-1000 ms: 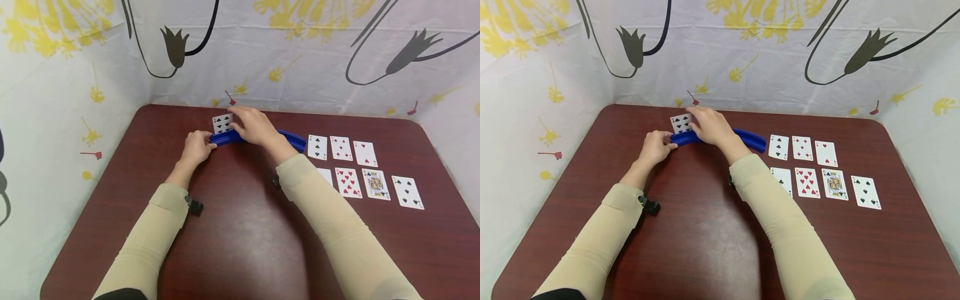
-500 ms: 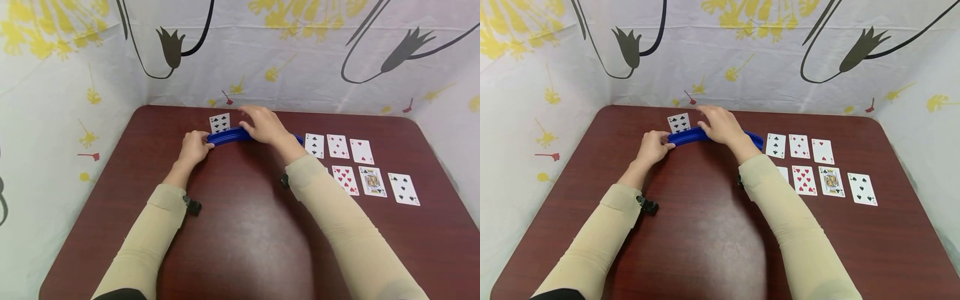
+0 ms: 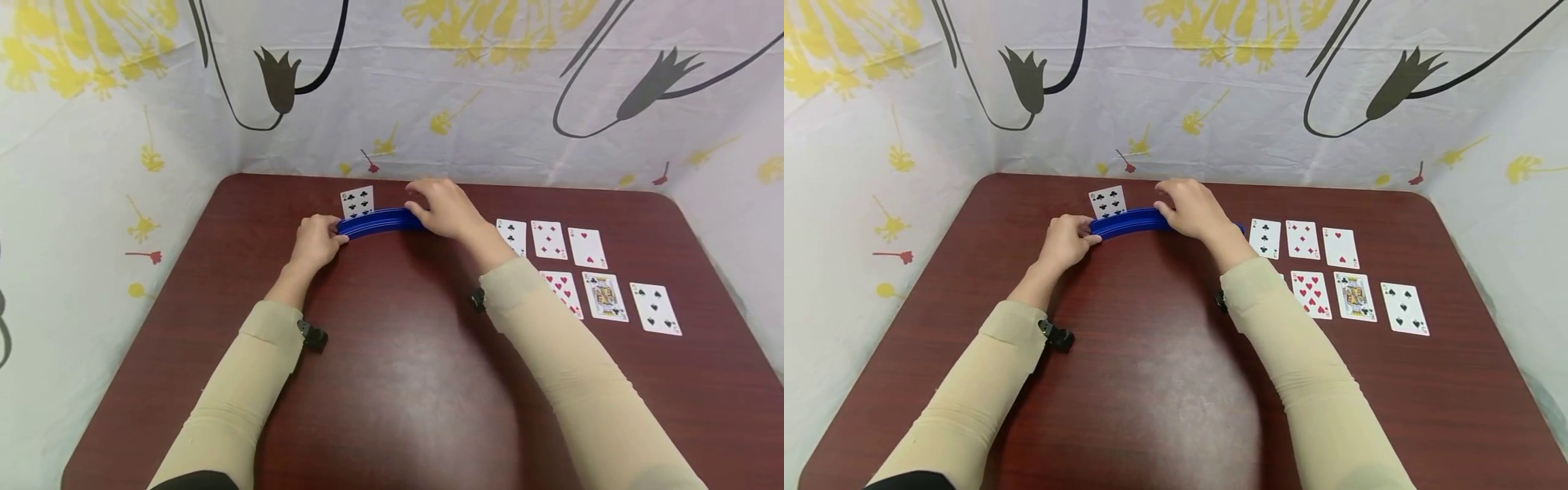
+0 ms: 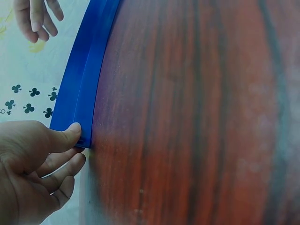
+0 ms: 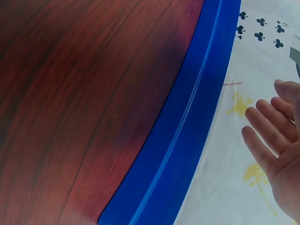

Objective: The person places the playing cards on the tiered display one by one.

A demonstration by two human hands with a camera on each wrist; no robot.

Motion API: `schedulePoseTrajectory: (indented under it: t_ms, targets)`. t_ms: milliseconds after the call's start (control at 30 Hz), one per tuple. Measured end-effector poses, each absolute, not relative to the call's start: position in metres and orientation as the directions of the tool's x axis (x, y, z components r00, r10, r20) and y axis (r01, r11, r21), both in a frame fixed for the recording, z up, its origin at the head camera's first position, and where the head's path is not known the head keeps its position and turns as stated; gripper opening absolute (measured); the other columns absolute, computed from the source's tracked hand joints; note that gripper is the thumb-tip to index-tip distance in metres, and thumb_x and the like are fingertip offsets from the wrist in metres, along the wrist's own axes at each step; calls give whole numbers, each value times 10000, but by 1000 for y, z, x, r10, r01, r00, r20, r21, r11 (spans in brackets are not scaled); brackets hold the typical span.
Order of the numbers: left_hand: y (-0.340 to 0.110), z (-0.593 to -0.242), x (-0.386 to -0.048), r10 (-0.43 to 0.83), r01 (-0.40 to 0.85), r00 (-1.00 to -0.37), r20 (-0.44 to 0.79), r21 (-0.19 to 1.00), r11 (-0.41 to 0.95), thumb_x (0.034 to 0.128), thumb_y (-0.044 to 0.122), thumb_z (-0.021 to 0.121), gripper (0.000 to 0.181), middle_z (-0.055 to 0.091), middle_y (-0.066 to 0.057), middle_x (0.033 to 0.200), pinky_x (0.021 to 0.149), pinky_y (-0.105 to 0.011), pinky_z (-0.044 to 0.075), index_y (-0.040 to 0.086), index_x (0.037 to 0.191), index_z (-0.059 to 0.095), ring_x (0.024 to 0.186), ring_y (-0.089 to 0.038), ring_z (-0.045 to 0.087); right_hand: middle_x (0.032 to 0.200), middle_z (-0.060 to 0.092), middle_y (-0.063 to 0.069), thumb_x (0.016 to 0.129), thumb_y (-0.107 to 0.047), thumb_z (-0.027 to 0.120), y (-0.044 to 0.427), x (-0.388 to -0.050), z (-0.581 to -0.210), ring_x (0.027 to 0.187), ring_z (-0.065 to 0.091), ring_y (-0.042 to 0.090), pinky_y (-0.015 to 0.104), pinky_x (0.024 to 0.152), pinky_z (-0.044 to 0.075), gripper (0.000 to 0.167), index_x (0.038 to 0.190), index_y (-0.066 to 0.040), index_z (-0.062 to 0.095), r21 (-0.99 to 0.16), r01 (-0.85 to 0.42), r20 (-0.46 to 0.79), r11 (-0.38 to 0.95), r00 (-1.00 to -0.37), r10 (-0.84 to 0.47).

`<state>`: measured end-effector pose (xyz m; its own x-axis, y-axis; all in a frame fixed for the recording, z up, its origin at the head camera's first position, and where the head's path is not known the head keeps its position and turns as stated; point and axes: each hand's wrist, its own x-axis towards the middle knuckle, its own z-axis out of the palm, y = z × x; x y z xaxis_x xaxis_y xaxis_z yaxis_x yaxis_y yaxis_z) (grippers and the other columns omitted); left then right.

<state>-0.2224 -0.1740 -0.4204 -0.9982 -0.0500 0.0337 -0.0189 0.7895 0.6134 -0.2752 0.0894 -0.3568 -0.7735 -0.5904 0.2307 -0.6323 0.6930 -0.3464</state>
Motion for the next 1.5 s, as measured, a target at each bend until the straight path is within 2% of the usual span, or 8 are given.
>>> schedulePoseTrajectory:
  t_ms: [1033,1500]
  targets:
    - [-171,-419,-222,-67,-43,-998,16,617,786,937,156,751,419,714,-202,1144,932,-439,543,-19,1309,665,1041,-297,683,1166,715,181,951,-130,711,139,-266,-358,1121,657,357,508,991,472,294,1207,14,701,-327,-643,326,692,-764,-556]
    - [-170,-417,-221,-69,-52,-998,3,614,787,944,158,742,427,710,-207,1163,944,-438,539,-24,1320,653,1068,-306,680,1150,716,194,936,-120,721,164,-261,-358,1074,667,371,523,957,479,299,1198,23,698,-329,-614,322,717,-787,-526]
